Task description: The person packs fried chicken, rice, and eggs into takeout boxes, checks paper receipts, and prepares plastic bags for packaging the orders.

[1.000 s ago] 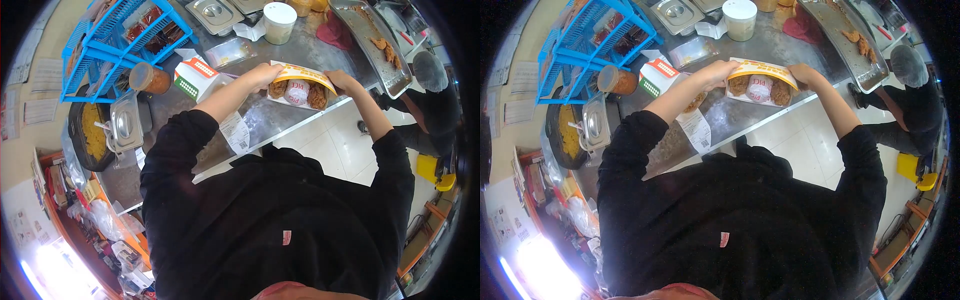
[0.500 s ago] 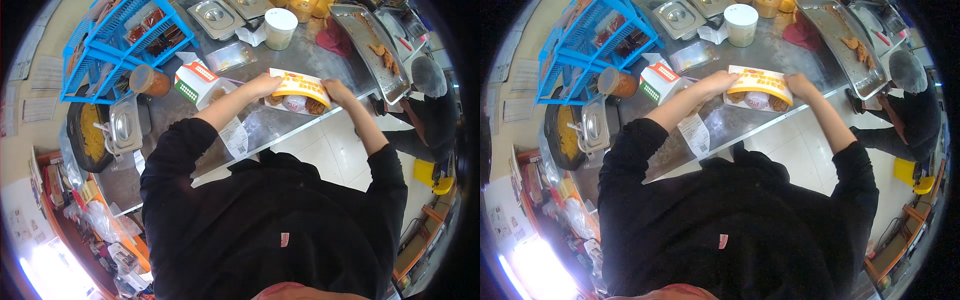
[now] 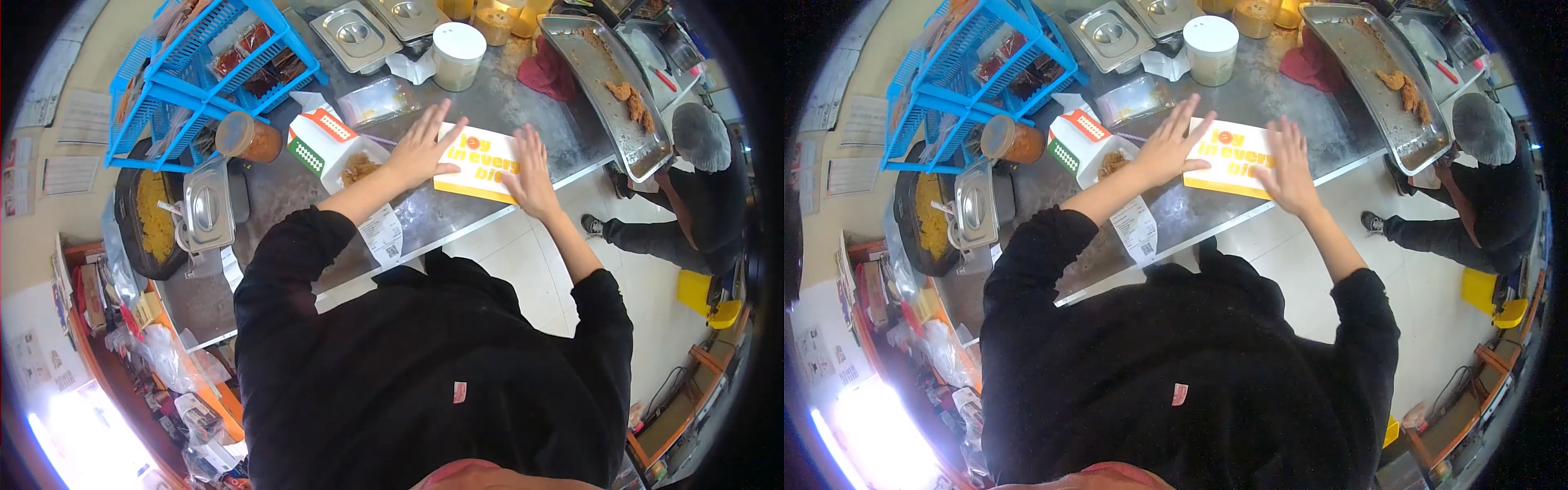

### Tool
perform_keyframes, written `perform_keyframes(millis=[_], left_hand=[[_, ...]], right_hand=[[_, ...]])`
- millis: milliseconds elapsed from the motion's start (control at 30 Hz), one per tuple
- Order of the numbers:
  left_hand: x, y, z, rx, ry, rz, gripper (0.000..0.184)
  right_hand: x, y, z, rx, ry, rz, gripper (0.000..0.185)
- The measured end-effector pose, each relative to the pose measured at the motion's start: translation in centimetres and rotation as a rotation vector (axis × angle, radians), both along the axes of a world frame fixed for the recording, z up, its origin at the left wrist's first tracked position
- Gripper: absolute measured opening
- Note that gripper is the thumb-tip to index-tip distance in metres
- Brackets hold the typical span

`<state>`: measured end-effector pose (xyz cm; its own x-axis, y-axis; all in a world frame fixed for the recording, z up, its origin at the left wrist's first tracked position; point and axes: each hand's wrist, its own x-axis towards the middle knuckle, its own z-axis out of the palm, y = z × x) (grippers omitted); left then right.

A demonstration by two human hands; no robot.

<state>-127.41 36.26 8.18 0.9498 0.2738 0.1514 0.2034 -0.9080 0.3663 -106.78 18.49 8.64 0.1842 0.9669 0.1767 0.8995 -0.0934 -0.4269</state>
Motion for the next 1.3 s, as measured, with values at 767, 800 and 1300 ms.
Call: perform_keyframes(millis=[767, 800, 1300], left_hand=[[0.6, -5.3, 0.2, -0.046, -0.134, 0.131, 0.066], [0.9, -6.5, -0.4, -0.064, -0.179, 0.217, 0.066], [-3.2, -10.8, -0.7, -0.366, -0.427, 0.337, 0.074]], right_hand=[[1.5, -0.5, 3.2, -0.138, -0.209, 0.391, 0.067], [1.2, -0.8, 3.0, -0.137, -0.217, 0.368, 0.064], [-1.8, -0.6, 0.8, 0.118, 0.209, 0.051, 0.058]])
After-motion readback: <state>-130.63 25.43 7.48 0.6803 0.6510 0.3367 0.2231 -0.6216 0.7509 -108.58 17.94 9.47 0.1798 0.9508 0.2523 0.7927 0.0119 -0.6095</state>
